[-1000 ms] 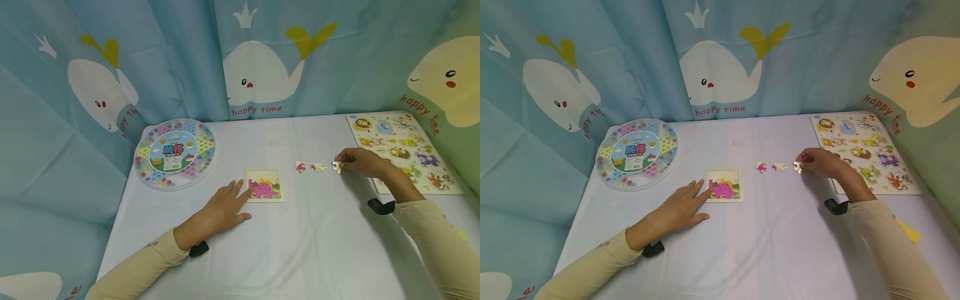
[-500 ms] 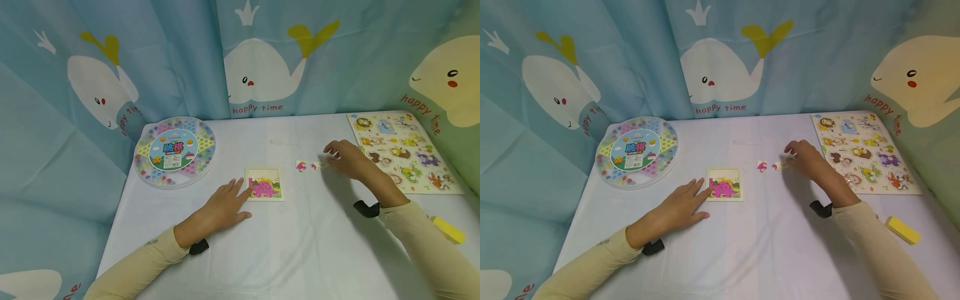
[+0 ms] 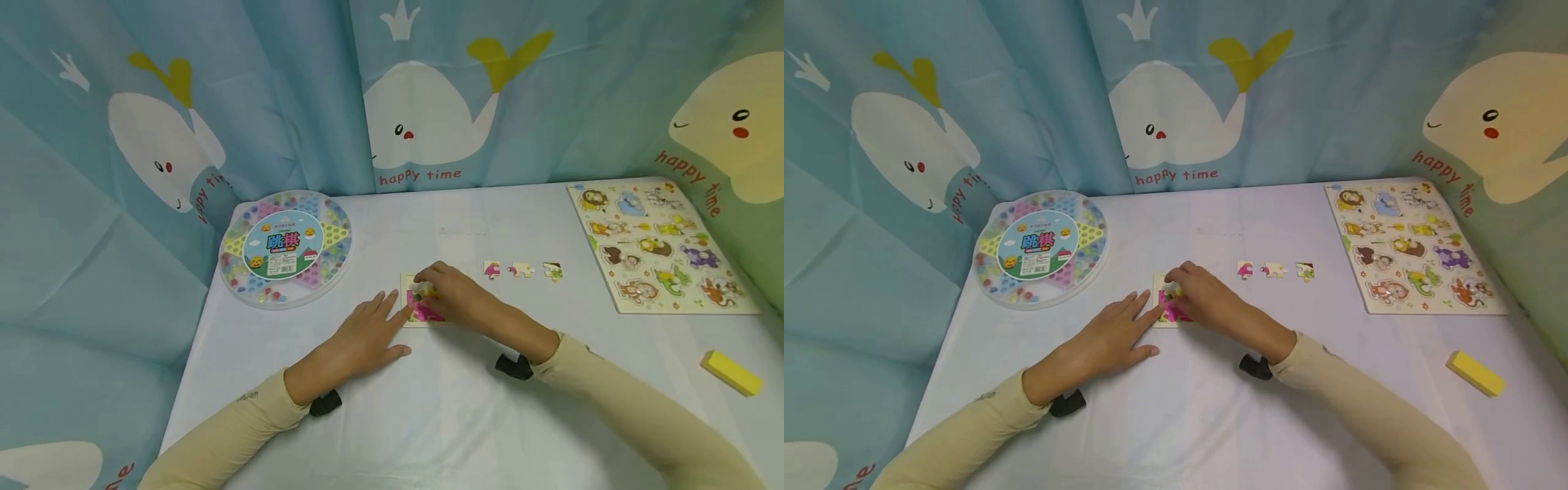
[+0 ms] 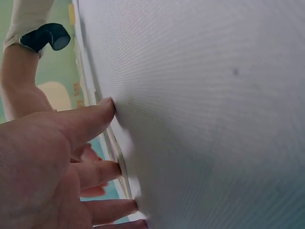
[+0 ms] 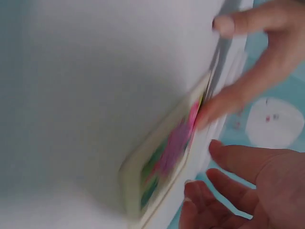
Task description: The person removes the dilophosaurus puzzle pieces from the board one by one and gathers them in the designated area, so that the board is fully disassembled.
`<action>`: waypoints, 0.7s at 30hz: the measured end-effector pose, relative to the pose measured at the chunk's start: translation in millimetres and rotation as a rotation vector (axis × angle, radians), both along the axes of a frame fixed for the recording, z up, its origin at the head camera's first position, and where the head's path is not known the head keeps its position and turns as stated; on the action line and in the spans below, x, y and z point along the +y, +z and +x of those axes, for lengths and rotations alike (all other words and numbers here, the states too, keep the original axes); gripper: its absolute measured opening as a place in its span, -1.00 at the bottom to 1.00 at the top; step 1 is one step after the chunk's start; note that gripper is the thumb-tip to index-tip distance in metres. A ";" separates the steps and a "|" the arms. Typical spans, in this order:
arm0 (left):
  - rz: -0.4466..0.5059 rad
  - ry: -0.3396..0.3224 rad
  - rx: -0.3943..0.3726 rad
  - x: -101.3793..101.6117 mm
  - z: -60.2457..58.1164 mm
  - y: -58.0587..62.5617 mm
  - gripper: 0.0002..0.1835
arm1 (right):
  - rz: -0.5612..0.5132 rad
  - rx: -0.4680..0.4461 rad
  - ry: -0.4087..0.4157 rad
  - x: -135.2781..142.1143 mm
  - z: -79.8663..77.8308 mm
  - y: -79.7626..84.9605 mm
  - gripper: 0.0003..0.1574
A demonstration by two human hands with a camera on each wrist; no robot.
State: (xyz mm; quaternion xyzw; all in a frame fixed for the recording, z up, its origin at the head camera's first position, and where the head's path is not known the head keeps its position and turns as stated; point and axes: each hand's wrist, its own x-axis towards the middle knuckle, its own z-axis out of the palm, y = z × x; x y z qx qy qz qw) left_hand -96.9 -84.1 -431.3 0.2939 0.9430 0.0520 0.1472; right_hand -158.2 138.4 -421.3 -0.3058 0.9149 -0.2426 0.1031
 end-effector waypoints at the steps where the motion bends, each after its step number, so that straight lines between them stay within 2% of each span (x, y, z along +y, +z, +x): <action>1: -0.007 -0.005 0.011 0.2 0.0 -0.2 -0.21 | 0.010 0.014 0.017 -4.1 2.1 -1.7 -0.50; 6: -0.041 -0.019 0.048 1.1 1.7 -1.4 -0.21 | 0.082 0.091 0.033 -15.6 9.2 -8.1 -0.48; 10: -0.060 -0.014 0.041 -0.1 4.2 -1.2 -0.20 | 0.134 0.129 0.030 -21.0 12.0 -7.6 -0.46; 21: -0.042 -0.030 0.037 -4.9 8.8 1.1 -0.21 | 0.199 0.066 0.001 -24.9 10.3 -4.5 -0.47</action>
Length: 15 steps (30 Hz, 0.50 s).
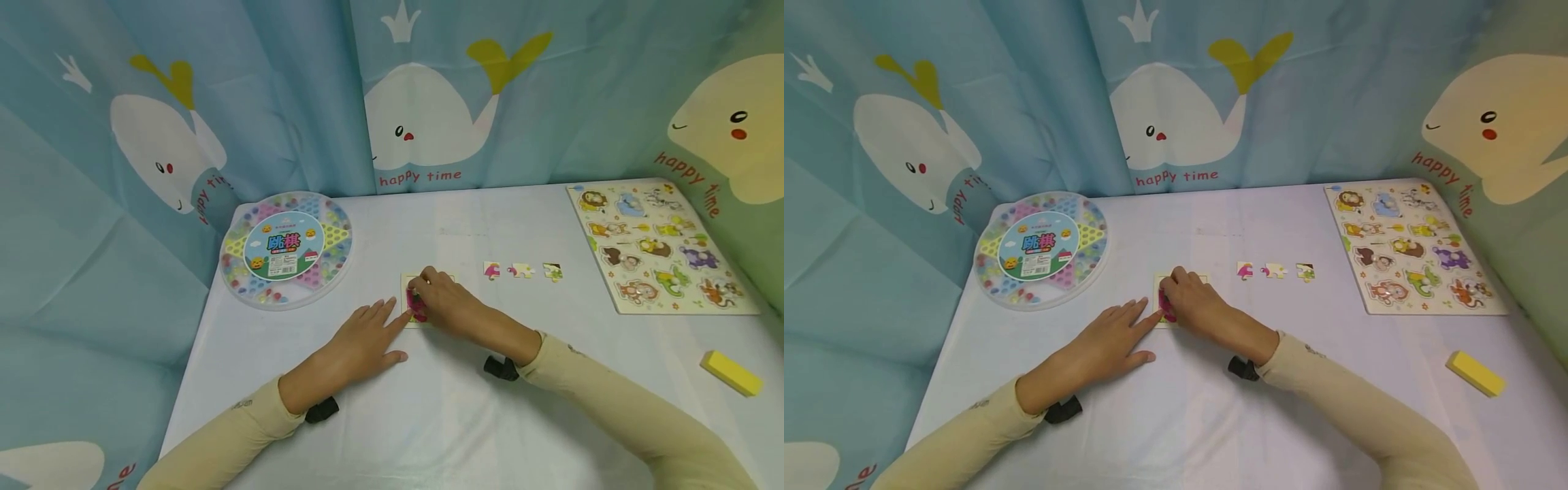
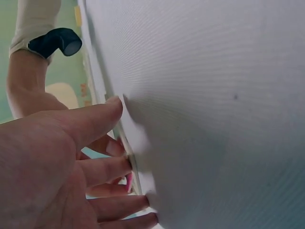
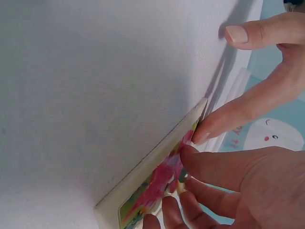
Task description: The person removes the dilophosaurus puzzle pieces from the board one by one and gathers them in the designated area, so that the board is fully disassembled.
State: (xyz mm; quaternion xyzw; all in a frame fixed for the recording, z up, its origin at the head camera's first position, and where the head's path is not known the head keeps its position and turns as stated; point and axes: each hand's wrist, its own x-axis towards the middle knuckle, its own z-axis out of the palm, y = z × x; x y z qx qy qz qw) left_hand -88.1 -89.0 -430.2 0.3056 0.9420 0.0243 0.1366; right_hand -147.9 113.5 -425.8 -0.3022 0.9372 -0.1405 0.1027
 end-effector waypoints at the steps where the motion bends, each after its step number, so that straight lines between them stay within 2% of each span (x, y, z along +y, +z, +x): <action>1: -0.001 0.000 -0.002 0.3 -0.2 0.3 -0.21 | -0.003 -0.004 -0.002 0.3 0.1 0.1 -0.46; 5: -0.002 0.006 -0.021 1.4 -0.7 2.0 -0.20 | -0.075 -0.001 -0.003 2.9 1.5 -0.6 -0.48; 10: 0.010 0.009 -0.032 1.6 -0.4 3.0 -0.21 | -0.214 -0.010 0.011 8.7 1.0 -2.0 -0.70; 15: 0.019 0.013 -0.040 1.3 -0.4 3.1 -0.21 | -0.274 -0.054 0.006 14.9 -2.1 -0.2 -0.83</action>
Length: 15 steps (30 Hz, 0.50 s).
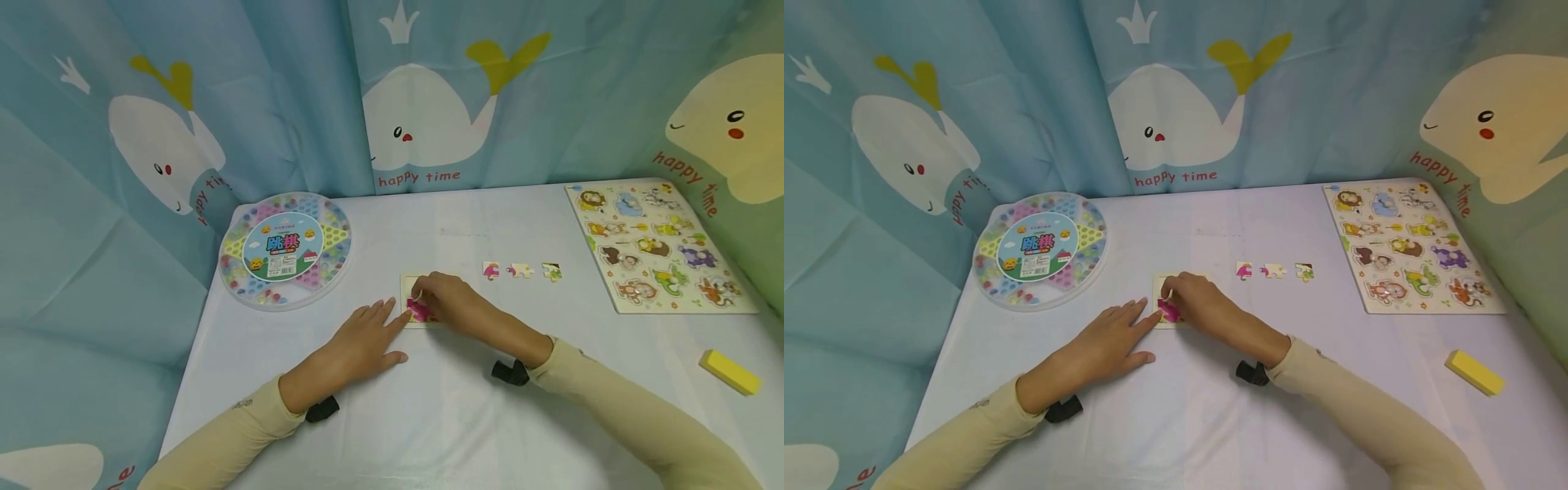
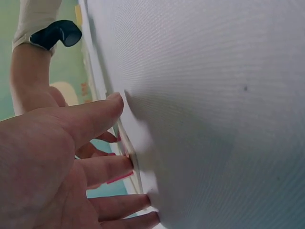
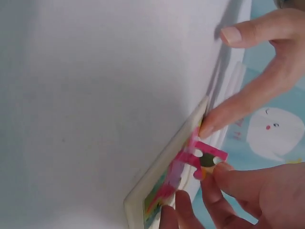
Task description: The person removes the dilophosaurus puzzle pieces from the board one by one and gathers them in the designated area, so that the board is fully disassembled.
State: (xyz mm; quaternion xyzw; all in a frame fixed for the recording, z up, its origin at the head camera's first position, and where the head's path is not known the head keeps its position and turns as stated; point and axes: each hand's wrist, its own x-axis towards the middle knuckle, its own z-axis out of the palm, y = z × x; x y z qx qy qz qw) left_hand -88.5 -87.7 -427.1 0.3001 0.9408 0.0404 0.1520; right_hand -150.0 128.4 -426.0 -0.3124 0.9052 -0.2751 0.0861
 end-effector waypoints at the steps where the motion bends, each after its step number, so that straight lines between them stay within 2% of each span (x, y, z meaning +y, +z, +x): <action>1: 0.000 0.001 -0.003 -0.1 0.1 0.2 -0.21 | -0.013 -0.009 -0.002 1.2 -0.6 0.5 -0.83; 5: 0.004 0.005 -0.011 -0.1 0.2 0.0 -0.21 | -0.039 -0.036 -0.011 4.6 -2.9 1.2 -0.87; 8: 0.001 0.005 -0.004 0.0 0.1 -0.3 -0.21 | -0.046 -0.090 -0.042 6.7 -5.0 4.5 -0.90; 12: -0.004 0.006 -0.004 0.5 0.1 -0.5 -0.21 | -0.086 -0.141 -0.100 18.4 -11.5 15.3 -0.89; 15: -0.006 0.014 -0.015 0.7 0.3 -0.5 -0.20 | -0.102 -0.117 -0.137 36.0 -18.3 25.9 -0.87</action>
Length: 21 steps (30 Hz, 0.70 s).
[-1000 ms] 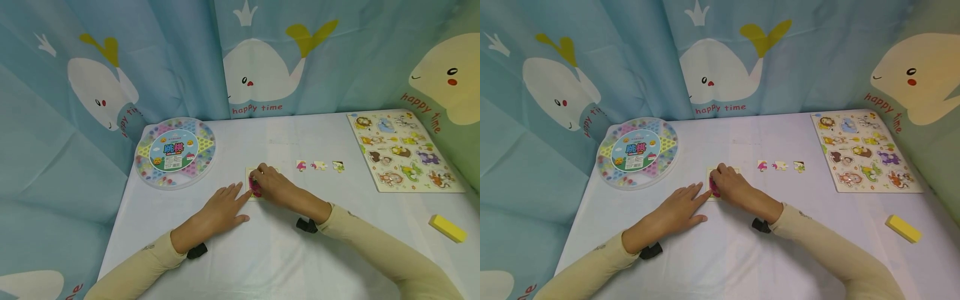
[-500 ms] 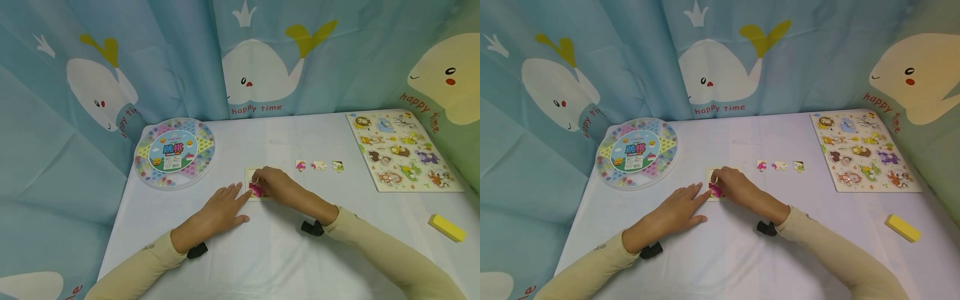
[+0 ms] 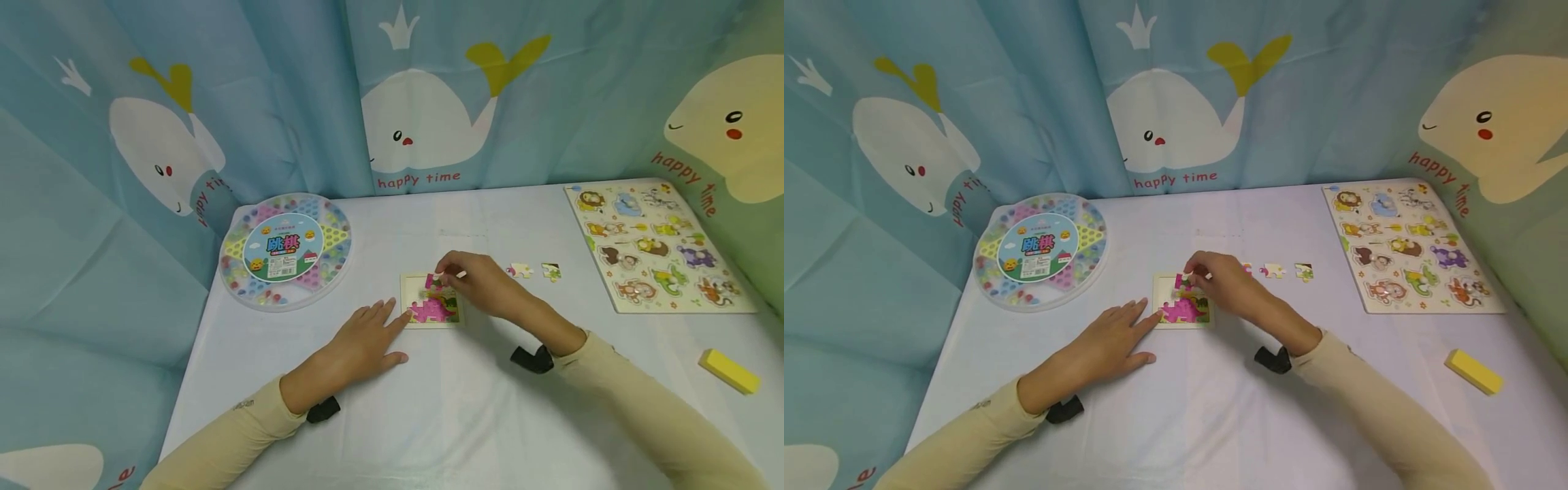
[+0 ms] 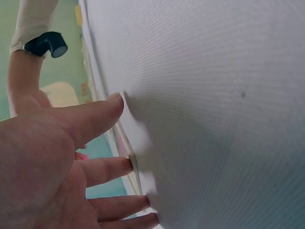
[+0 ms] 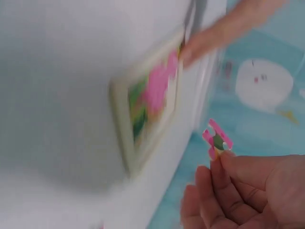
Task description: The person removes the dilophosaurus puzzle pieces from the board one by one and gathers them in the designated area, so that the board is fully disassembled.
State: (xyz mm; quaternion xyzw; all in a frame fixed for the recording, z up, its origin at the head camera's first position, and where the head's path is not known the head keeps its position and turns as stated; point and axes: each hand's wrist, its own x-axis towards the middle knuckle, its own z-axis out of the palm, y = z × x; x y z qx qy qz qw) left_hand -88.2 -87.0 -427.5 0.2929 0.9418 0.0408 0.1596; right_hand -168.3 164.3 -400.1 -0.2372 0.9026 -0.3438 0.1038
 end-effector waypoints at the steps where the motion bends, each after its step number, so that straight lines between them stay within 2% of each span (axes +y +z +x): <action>1: 0.003 0.004 -0.006 0.2 0.1 -0.1 -0.20 | 0.006 0.012 -0.010 7.6 -2.0 3.8 -0.86; 6: 0.015 0.014 -0.019 0.7 1.1 1.1 -0.19 | 0.048 0.033 -0.055 47.8 -9.7 19.7 -0.90; 9: 0.018 0.018 -0.022 1.0 1.4 1.7 -0.19 | 0.084 0.019 -0.053 70.5 -14.0 20.0 -0.91; 16: 0.017 0.021 -0.029 1.7 1.5 1.4 -0.19 | 0.121 -0.093 0.010 97.9 -14.6 0.8 -0.91; 21: 0.022 0.026 -0.037 2.1 1.5 1.1 -0.19 | 0.141 -0.053 0.010 96.4 -11.6 -16.3 -0.95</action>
